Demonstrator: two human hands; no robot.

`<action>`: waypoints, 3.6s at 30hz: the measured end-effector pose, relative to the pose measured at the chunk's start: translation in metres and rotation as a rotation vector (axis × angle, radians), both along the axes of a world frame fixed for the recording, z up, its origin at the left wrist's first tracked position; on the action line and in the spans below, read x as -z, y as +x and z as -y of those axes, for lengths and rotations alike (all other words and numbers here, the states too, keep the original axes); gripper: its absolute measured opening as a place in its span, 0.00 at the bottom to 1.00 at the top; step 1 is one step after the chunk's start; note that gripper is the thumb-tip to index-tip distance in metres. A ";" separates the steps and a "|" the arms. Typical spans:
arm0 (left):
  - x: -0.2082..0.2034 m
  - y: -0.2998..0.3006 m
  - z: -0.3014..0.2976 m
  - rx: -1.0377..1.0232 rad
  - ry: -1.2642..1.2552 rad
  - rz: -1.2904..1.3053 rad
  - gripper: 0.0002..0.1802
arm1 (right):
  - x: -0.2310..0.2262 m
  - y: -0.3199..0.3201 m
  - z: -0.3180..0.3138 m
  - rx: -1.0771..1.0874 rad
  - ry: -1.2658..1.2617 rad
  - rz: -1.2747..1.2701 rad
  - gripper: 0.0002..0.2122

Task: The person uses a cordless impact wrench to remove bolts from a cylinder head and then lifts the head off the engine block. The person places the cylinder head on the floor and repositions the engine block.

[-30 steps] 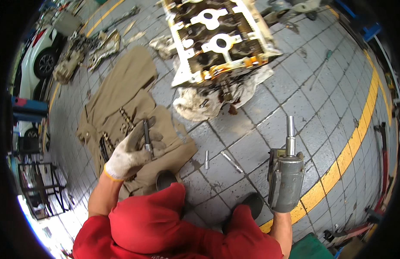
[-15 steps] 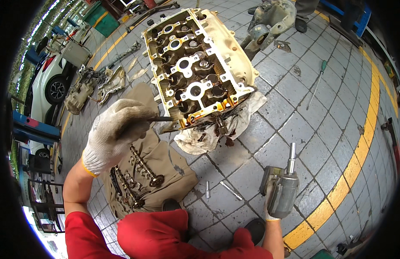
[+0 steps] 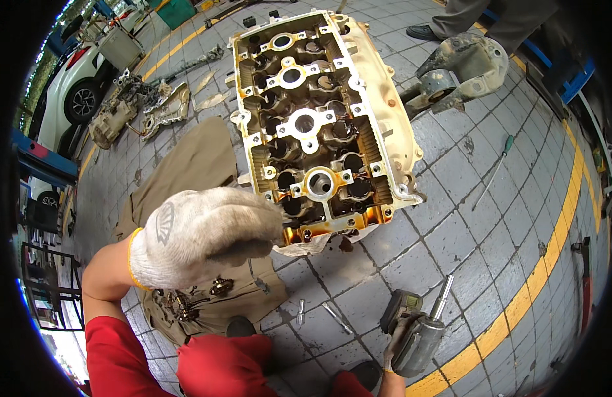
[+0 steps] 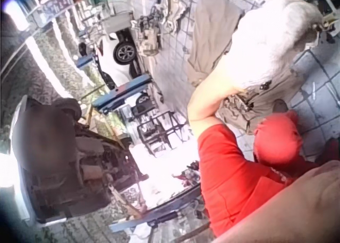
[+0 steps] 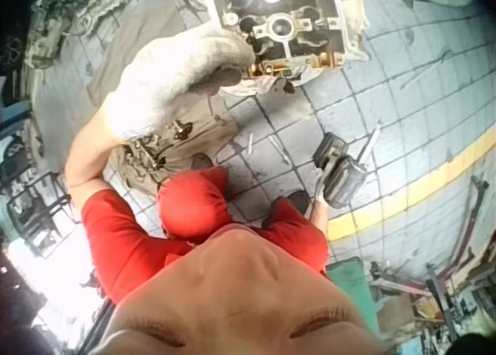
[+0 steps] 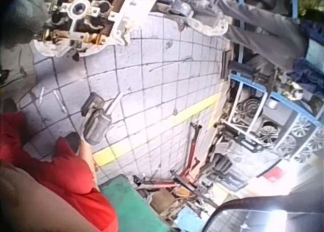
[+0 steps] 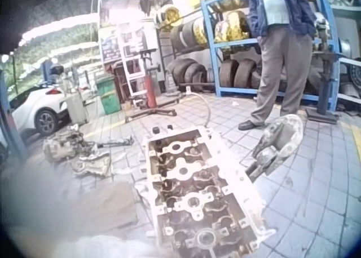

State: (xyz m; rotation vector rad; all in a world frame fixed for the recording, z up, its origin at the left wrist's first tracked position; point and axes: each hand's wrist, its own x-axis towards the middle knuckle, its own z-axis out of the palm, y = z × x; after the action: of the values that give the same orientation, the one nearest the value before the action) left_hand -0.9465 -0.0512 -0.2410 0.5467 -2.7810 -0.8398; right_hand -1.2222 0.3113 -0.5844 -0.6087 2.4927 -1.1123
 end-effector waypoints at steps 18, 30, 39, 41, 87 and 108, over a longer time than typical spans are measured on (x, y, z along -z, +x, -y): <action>0.002 -0.028 0.008 0.139 -0.173 0.233 0.27 | -0.075 0.011 0.036 -0.218 0.297 -0.400 0.09; 0.017 -0.032 0.000 0.092 -0.330 0.074 0.15 | -0.099 0.004 0.049 -0.333 0.015 -0.393 0.04; 0.055 -0.051 -0.102 0.208 -0.650 -0.300 0.36 | -0.112 -0.004 0.027 -0.599 -0.145 -0.186 0.16; 0.075 -0.077 -0.127 0.382 -0.426 -0.266 0.34 | -0.129 0.012 0.020 -0.596 -0.187 0.293 0.19; 0.261 0.085 -0.178 -0.107 0.036 -0.446 0.23 | -0.376 0.086 0.164 -0.715 0.115 -0.142 0.16; 0.119 -0.008 -0.017 -0.420 -0.112 -0.878 0.26 | -0.422 0.091 0.242 -0.757 0.565 -0.118 0.16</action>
State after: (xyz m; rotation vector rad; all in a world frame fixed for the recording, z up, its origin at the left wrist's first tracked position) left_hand -0.9549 -0.0345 -0.3604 0.5387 -1.8168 -0.6129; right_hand -1.1313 0.0697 -0.1623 -1.2883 2.1693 -0.0919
